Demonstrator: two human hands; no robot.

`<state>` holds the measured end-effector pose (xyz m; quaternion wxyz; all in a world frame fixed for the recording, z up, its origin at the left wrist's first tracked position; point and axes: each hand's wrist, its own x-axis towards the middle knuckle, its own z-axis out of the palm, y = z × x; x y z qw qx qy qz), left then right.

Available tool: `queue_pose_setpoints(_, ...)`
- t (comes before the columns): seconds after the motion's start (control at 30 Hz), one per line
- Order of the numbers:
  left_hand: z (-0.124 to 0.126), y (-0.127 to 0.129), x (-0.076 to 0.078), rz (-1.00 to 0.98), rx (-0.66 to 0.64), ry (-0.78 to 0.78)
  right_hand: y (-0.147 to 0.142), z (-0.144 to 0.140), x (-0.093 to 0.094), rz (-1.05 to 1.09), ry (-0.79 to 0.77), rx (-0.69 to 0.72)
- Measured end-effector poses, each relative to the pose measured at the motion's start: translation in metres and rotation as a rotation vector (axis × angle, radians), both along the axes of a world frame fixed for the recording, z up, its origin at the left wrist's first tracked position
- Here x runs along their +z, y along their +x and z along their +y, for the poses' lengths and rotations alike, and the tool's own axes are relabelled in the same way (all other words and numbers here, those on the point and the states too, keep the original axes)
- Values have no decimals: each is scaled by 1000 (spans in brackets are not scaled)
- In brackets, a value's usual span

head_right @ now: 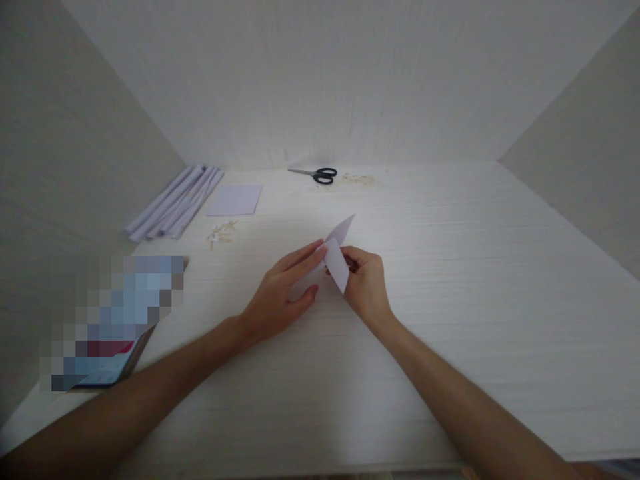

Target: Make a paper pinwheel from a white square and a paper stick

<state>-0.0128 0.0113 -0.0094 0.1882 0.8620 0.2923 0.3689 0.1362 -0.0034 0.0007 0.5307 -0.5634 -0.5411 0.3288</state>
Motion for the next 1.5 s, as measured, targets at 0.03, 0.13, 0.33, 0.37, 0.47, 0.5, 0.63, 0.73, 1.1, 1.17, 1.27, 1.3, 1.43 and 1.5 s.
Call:
queue_pose_setpoints(0.03, 0, 0, 0, 0, -1, -4, 1, 0, 0, -26, 12, 9)
queue_pose_setpoints(0.13, 1, 0, 0, -9, -5, -16, 2, 0, 0, -94, 51, 33)
queue_pose_setpoints(0.33, 1, 0, -2, -35, -19, -24, 3, 1, 0, -215, 89, 67)
queue_pose_setpoints(0.37, 1, 1, -2, -38, -19, -24, 3, 1, 0, -224, 93, 76)
queue_pose_setpoints(0.47, 1, 1, -1, -36, -17, -28, 3, 1, -1, -234, 96, 100)
queue_pose_setpoints(0.5, 1, 1, -1, -32, -17, -33, 3, 1, -1, -234, 95, 105)
queue_pose_setpoints(0.63, 1, 0, 0, -22, -15, -43, 3, 1, 1, -204, 96, 89)
queue_pose_setpoints(0.73, 0, 0, 0, -16, -22, -42, 3, 1, 1, -154, 95, 69)
queue_pose_setpoints(1.1, 0, 1, 0, -22, -28, -40, 0, 0, -1, 50, 24, -10)
queue_pose_setpoints(1.17, -1, 2, 0, -21, -37, -29, 0, 0, -2, 74, 19, -20)
queue_pose_setpoints(1.27, -1, 1, 0, -23, -47, -19, 1, 0, -2, 63, 27, 1)
queue_pose_setpoints(1.3, -1, 1, 0, -23, -49, -20, 1, 0, -2, 45, 33, 15)
queue_pose_setpoints(1.43, -1, 1, 1, -25, -54, -28, 3, 0, -1, -59, 80, 67)
queue_pose_setpoints(1.5, -1, 2, 1, -31, -55, -29, 3, -1, 0, -110, 105, 84)
